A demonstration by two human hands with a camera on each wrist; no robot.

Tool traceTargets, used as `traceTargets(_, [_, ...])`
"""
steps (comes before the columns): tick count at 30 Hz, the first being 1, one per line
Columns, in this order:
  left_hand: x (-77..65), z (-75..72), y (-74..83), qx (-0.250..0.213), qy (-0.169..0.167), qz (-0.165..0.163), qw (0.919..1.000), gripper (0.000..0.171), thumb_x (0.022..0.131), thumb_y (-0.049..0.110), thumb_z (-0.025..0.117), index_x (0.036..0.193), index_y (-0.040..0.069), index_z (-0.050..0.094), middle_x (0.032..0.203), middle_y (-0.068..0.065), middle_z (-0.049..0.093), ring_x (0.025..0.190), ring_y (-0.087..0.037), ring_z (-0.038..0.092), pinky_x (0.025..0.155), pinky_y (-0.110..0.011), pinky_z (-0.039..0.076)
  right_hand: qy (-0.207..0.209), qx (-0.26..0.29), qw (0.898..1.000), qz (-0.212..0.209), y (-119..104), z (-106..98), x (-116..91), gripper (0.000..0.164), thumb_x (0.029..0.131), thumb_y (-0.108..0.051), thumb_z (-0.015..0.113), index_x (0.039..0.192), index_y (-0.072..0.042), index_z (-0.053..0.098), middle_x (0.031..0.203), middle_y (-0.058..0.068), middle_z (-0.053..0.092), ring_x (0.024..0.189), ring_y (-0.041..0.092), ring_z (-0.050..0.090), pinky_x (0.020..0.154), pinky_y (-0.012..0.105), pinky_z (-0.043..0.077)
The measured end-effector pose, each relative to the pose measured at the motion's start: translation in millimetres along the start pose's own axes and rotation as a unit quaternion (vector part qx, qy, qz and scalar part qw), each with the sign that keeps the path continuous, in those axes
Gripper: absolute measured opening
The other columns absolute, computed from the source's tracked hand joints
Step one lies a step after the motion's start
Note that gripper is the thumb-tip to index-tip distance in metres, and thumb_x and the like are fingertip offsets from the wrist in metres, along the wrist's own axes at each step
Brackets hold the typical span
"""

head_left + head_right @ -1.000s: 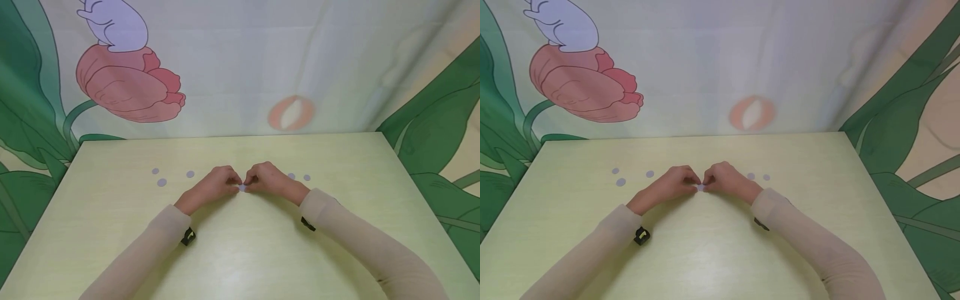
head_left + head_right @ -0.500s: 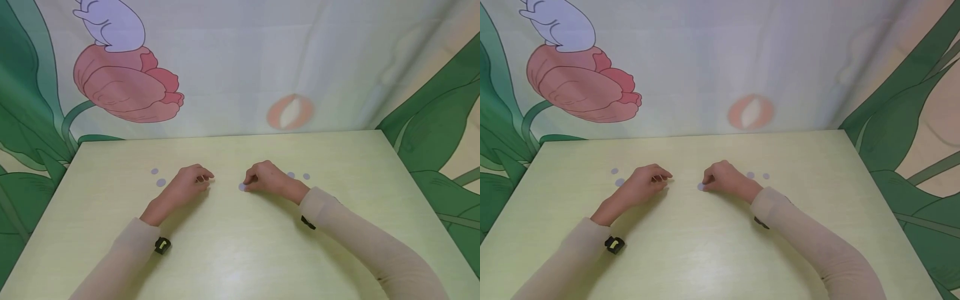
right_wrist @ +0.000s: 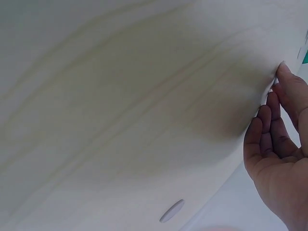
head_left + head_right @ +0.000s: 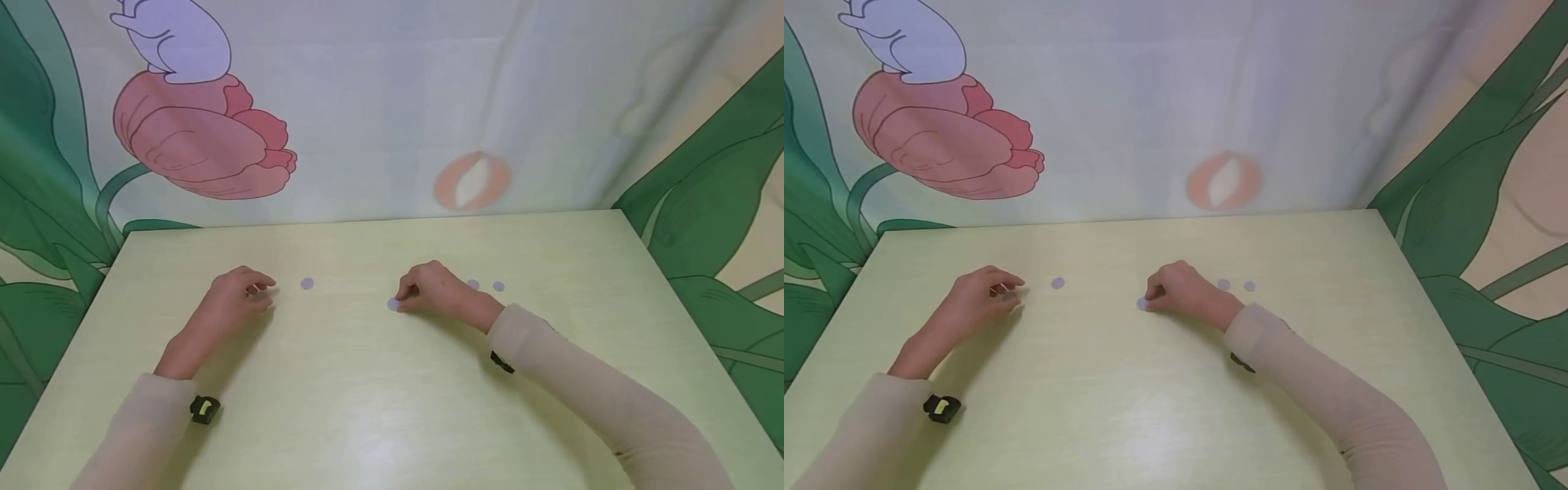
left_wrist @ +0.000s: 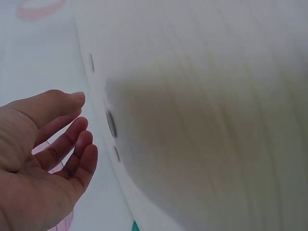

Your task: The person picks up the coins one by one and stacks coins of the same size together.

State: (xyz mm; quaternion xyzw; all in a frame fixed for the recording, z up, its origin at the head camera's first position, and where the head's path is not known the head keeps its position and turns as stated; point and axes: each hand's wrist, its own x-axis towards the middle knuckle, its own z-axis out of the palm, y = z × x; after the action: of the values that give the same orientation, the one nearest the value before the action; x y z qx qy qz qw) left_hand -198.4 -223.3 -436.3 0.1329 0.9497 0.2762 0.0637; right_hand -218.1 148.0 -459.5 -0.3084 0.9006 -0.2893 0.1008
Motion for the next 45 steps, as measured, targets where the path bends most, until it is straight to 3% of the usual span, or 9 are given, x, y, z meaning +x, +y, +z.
traceTargets(8, [-1.6, -7.2, -29.3, 0.0, -0.031, -0.05, 0.9983, 0.039, 0.095, 0.018, 0.074, 0.127, -0.004, 0.066, 0.117, -0.021, 0.062, 0.105, -0.035, 0.055, 0.091, -0.048, 0.05, 0.005, -0.004, 1.0, -0.009, 0, 0, -1, 0.007, 0.089, -0.021, 0.081, 0.09, -0.014, 0.08, 0.091, -0.004, 0.074, 0.084, 0.009, 0.065, 0.078, 0.025, 0.053])
traceTargets(17, [6.2, -10.3, -53.8, -0.005, -0.058, -0.034, 0.9977, 0.041, 0.09, 0.027, 0.079, 0.124, 0.006, 0.071, 0.108, -0.013, 0.061, 0.098, -0.028, 0.051, 0.083, -0.037, 0.047, -0.006, 0.0, 1.0, 0.011, 0, 0, 0, 0.006, 0.089, -0.022, 0.081, 0.09, -0.016, 0.08, 0.091, -0.006, 0.073, 0.085, 0.009, 0.064, 0.079, 0.025, 0.053])
traceTargets(29, [13.0, -13.7, -62.0, -0.025, -0.078, -0.027, 0.9963, 0.037, 0.087, 0.031, 0.082, 0.118, 0.011, 0.075, 0.096, -0.007, 0.056, 0.09, -0.024, 0.049, 0.069, -0.028, 0.043, -0.01, 0.006, 1.0, 0.024, 1, 0, -1, 0.007, 0.09, -0.024, 0.08, 0.091, -0.017, 0.08, 0.092, -0.007, 0.072, 0.086, 0.008, 0.064, 0.08, 0.025, 0.053])
traceTargets(45, [7.4, -5.4, -66.1, -0.026, -0.05, -0.026, 0.9981, 0.033, 0.09, 0.03, 0.079, 0.116, 0.01, 0.074, 0.096, -0.007, 0.058, 0.092, -0.024, 0.049, 0.073, -0.029, 0.044, -0.007, -0.002, 1.0, 0.024, -2, 0, -1, 0.007, 0.089, -0.023, 0.08, 0.093, -0.017, 0.08, 0.094, -0.005, 0.073, 0.089, 0.01, 0.066, 0.082, 0.026, 0.053])
